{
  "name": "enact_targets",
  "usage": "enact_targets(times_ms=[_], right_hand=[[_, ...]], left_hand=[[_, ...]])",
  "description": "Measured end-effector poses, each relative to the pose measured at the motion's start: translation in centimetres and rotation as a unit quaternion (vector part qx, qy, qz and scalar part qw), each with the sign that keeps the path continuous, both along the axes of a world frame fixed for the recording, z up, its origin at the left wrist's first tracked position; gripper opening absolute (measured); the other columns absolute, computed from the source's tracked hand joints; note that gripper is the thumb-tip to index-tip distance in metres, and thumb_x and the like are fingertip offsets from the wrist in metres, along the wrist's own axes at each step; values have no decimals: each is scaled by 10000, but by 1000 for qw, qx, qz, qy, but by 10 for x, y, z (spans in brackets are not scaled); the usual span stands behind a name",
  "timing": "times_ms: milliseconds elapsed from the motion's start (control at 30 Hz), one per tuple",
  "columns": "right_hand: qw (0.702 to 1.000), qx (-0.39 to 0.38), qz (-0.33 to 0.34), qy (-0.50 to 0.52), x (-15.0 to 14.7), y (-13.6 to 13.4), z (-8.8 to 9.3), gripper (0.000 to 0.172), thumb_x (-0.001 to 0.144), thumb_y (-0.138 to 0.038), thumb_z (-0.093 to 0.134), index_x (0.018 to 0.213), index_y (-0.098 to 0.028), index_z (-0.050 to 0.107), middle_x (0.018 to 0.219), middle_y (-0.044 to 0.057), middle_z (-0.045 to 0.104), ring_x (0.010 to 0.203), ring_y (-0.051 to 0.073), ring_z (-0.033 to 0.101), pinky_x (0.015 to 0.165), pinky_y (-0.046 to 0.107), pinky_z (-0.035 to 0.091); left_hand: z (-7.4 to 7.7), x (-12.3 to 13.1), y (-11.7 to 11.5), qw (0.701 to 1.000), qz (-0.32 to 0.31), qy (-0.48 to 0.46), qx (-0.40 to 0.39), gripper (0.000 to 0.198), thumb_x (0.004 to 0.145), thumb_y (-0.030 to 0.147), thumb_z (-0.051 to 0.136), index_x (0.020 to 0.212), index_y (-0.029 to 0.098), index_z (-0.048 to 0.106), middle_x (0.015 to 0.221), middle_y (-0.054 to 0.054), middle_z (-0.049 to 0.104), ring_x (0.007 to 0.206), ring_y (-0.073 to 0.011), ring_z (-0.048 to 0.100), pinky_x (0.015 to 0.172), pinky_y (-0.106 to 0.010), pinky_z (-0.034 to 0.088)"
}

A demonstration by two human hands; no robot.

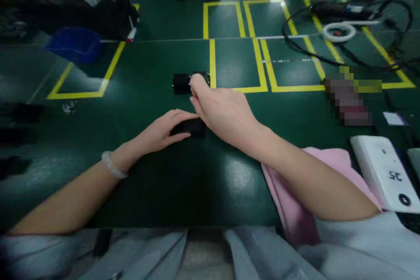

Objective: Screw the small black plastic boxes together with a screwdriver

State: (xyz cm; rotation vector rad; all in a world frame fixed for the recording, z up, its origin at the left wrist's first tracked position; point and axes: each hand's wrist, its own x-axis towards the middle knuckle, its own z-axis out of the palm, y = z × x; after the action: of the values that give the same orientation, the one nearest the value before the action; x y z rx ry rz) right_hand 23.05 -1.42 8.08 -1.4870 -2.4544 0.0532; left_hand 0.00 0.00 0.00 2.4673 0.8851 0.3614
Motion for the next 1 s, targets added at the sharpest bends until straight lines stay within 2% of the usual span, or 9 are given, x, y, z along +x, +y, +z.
enact_targets(times_ms=[133, 300, 500, 800, 1000], right_hand=[[1000, -9, 10, 14, 2, 3, 0, 277, 970, -234, 340, 1176, -139, 498, 754, 19, 630, 556, 125, 505, 529, 268, 225], [998, 12, 62, 28, 8, 2, -2, 253, 958, -221, 358, 1161, -144, 488, 765, 15, 623, 588, 118, 519, 535, 256, 258], [999, 11, 35, -8, 2, 3, -1, 273, 1005, -351, 354, 1098, -158, 524, 745, 26, 635, 597, 126, 542, 545, 256, 250], [998, 4, 60, -9, 0, 5, 1, 246, 973, -253, 366, 1142, -158, 516, 727, 5, 612, 570, 115, 508, 529, 248, 241], [999, 5, 39, -1, 2, 5, -2, 303, 1016, -368, 340, 1080, -163, 554, 728, 14, 631, 576, 129, 533, 548, 259, 255]], left_hand=[[-1, 1, 0, 1000, 1, 0, -4, 458, 1000, 299, 539, 1442, 228, 440, 1347, -87, 573, 1204, -246, 528, 1037, -409, 433], [-2, -1, 0, 1000, 2, -1, -3, 472, 996, 302, 550, 1448, 232, 433, 1350, -81, 565, 1212, -241, 527, 1030, -396, 438], [-4, -2, -1, 1000, 1, -2, 0, 479, 996, 324, 545, 1451, 233, 427, 1347, -86, 565, 1205, -250, 530, 1026, -407, 443], [-5, -2, -1, 1000, 5, -3, 5, 467, 1000, 330, 539, 1446, 236, 434, 1328, -89, 568, 1191, -249, 537, 1007, -403, 455], [-4, -2, -2, 1000, 4, 3, -1, 469, 999, 322, 546, 1447, 239, 434, 1341, -85, 566, 1209, -248, 527, 1023, -407, 443]])
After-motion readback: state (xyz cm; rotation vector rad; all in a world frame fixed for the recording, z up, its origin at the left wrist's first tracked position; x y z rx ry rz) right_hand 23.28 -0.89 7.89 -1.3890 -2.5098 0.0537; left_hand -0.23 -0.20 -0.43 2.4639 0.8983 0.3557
